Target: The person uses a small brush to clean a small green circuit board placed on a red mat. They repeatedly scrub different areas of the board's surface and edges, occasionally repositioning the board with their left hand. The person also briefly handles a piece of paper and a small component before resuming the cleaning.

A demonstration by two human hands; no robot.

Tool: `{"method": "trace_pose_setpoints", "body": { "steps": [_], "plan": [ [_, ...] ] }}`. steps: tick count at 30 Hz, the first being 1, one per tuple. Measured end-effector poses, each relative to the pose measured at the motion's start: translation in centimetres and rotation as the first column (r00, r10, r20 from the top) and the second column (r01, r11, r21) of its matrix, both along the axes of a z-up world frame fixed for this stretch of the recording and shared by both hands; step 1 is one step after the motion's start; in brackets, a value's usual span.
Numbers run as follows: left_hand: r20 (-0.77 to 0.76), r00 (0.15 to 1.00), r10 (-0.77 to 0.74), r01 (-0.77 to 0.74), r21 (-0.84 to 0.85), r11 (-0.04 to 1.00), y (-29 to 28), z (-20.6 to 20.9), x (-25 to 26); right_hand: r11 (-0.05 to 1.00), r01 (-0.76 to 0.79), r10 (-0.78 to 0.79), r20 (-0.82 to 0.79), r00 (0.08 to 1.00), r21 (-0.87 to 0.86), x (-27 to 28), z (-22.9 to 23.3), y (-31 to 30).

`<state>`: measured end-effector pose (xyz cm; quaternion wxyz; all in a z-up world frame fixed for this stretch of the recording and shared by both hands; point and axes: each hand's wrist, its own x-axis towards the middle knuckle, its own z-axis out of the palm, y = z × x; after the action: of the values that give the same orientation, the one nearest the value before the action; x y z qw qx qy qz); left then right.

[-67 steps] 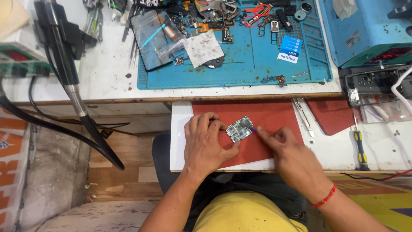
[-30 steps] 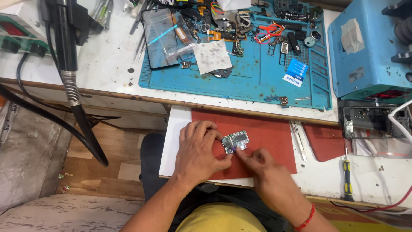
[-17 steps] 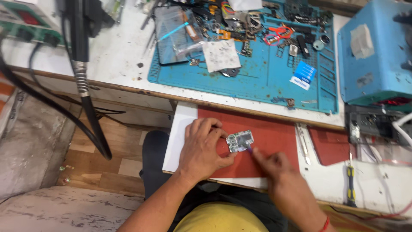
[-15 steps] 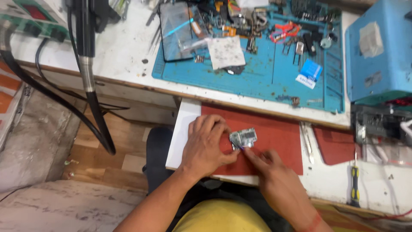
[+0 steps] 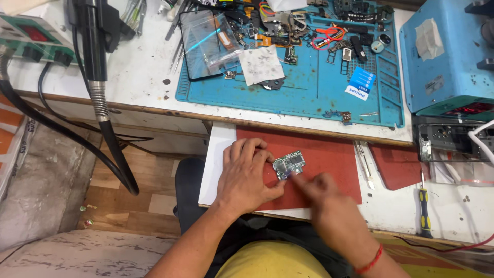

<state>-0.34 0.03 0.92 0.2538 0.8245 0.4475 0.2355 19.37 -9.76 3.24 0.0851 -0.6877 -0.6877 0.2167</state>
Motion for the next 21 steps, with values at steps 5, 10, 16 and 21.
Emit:
{"method": "trace_pose_setpoints", "body": {
  "steps": [5, 10, 16, 21],
  "plan": [
    [-0.019, 1.0, 0.003, -0.003, -0.01, 1.0, -0.2, 0.1, 0.0, 1.0, 0.003, -0.003, 0.012, 1.0, 0.005, 0.0, -0.1, 0.2],
    [-0.012, 1.0, 0.011, -0.011, -0.029, 1.0, -0.5, -0.2, 0.1, 0.996, 0.066, -0.069, 0.051, 0.996, 0.063, 1.1, -0.4, 0.3],
    [0.006, 1.0, 0.011, -0.012, 0.023, 1.0, -0.5, -0.3, 0.2, 0.993, 0.111, -0.111, 0.002, 0.994, 0.029, 1.1, -0.4, -0.4],
    [-0.008, 1.0, 0.02, -0.019, 0.051, 0.999, -0.3, -0.2, 0.2, 0.991, 0.133, -0.133, -0.043, 0.99, 0.004, 1.2, 0.0, 0.0]
  ]
}}
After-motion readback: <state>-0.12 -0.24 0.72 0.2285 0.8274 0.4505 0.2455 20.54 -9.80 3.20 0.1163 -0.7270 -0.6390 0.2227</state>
